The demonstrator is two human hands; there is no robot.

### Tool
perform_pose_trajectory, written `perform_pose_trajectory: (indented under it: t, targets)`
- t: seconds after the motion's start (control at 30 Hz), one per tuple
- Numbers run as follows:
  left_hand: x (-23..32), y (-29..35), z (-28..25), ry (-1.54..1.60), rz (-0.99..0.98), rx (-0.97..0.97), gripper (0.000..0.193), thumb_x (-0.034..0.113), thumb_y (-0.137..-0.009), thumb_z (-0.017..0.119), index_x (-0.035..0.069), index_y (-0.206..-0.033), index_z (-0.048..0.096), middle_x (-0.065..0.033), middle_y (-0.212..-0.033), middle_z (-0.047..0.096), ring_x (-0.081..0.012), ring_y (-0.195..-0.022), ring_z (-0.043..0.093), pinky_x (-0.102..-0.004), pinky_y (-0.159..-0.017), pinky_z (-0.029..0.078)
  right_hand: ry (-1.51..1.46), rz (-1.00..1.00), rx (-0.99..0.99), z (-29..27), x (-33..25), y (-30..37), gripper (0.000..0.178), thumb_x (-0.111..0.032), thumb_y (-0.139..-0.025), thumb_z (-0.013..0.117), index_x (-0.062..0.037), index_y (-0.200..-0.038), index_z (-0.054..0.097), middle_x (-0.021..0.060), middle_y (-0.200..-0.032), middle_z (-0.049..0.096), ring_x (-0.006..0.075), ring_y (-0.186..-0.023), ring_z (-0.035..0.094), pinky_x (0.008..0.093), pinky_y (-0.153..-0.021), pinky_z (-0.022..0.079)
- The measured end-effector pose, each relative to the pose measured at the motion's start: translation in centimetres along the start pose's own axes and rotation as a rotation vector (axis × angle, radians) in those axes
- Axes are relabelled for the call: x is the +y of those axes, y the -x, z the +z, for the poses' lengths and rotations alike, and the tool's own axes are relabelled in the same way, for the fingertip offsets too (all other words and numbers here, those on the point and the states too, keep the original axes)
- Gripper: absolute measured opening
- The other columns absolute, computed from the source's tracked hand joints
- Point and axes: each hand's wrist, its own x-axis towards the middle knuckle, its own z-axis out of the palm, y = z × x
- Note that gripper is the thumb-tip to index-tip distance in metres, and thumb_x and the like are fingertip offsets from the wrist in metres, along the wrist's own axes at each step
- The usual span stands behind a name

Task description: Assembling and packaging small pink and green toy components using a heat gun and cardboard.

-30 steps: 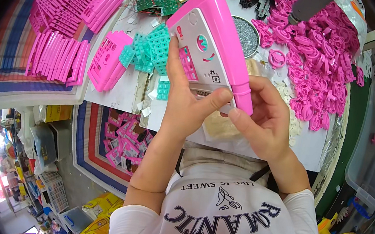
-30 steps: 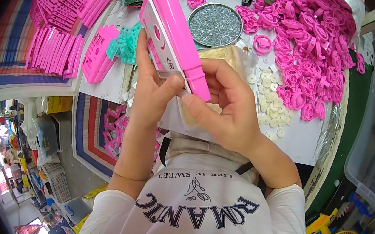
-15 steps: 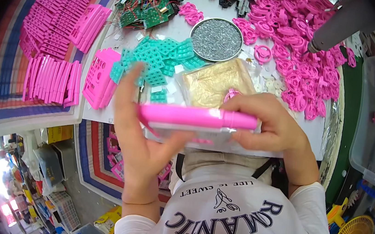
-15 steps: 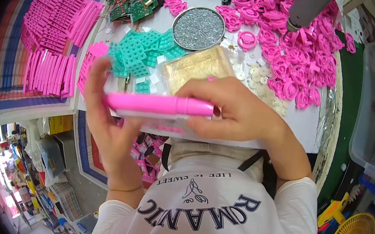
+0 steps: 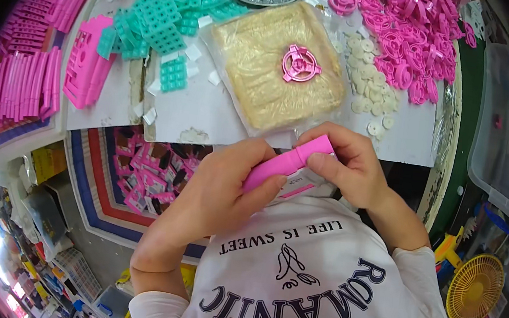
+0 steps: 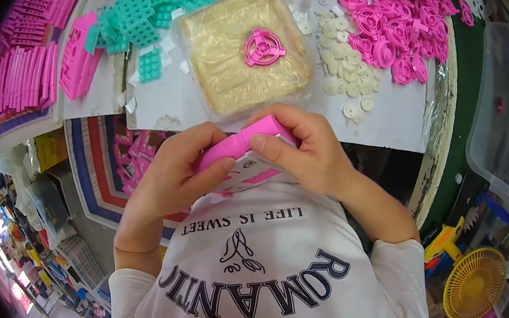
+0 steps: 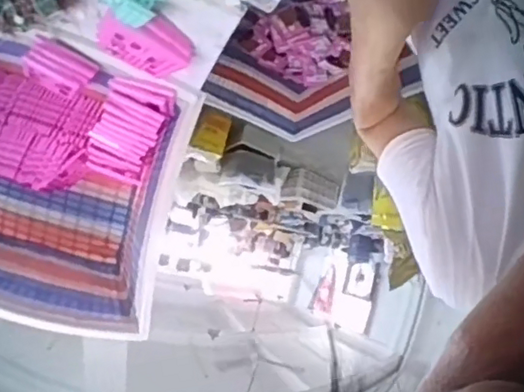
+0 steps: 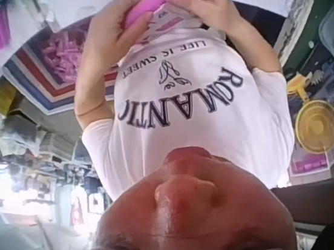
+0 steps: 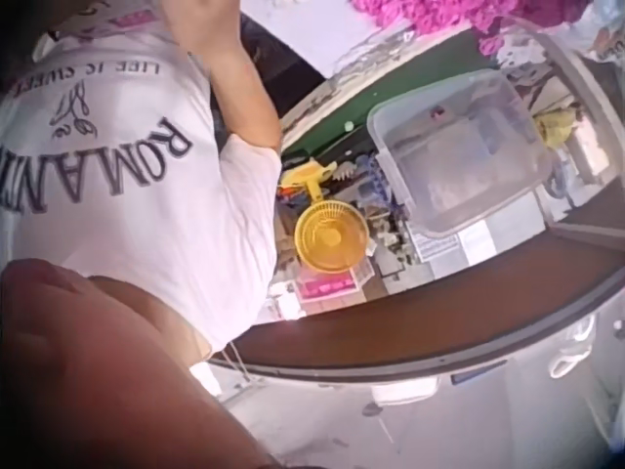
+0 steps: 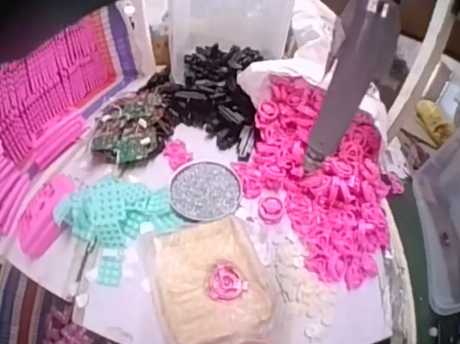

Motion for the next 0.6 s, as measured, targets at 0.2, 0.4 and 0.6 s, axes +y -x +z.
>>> perform_pose_trajectory:
  t: [0.2,0.4,0.6]
  targets:
    - [-1.5,1.3,1.5,0.031,0.007,0.066,0.019,0.017,-0.092,0.071,0.000,-0.100,0.063,-0.0177,-0.085,0.061,-0.0378,-0.076,0.062,-0.0440,-0.066,0.048,0.073,-0.030,-0.051,0.1,1.1,0.8,0.032,-0.017,-0.104,0.061,0.0004,-0.131,0.061,0.0052,-0.117,0.066,0.0106,-0.103,0.059,0.0270,-0.091,0.048]
    - [-2.1,1.6,2.1,-0.006,0.081,0.080,0.020,0.016,-0.090,0.074,0.002,-0.100,0.064,-0.0160,-0.084,0.062,-0.0375,-0.076,0.063,-0.0448,-0.065,0.049,0.035,-0.023,-0.093,0.0,2.0,1.4,0.034,-0.012,-0.103,0.061,0.0005,-0.135,0.059,0.0063,-0.121,0.065,0.0111,-0.107,0.059,0.0270,-0.094,0.047]
    - [-2.7,1.1,2.5,-0.026,0.119,0.078,0.019,0.011,-0.083,0.078,0.001,-0.092,0.065,-0.0116,-0.079,0.059,-0.0284,-0.067,0.056,-0.0372,-0.060,0.043,0.009,0.051,-0.068,0.5,1.7,1.7,0.043,-0.020,-0.102,0.063,0.0047,-0.137,0.059,0.0095,-0.126,0.065,0.0142,-0.114,0.060,0.0288,-0.098,0.046]
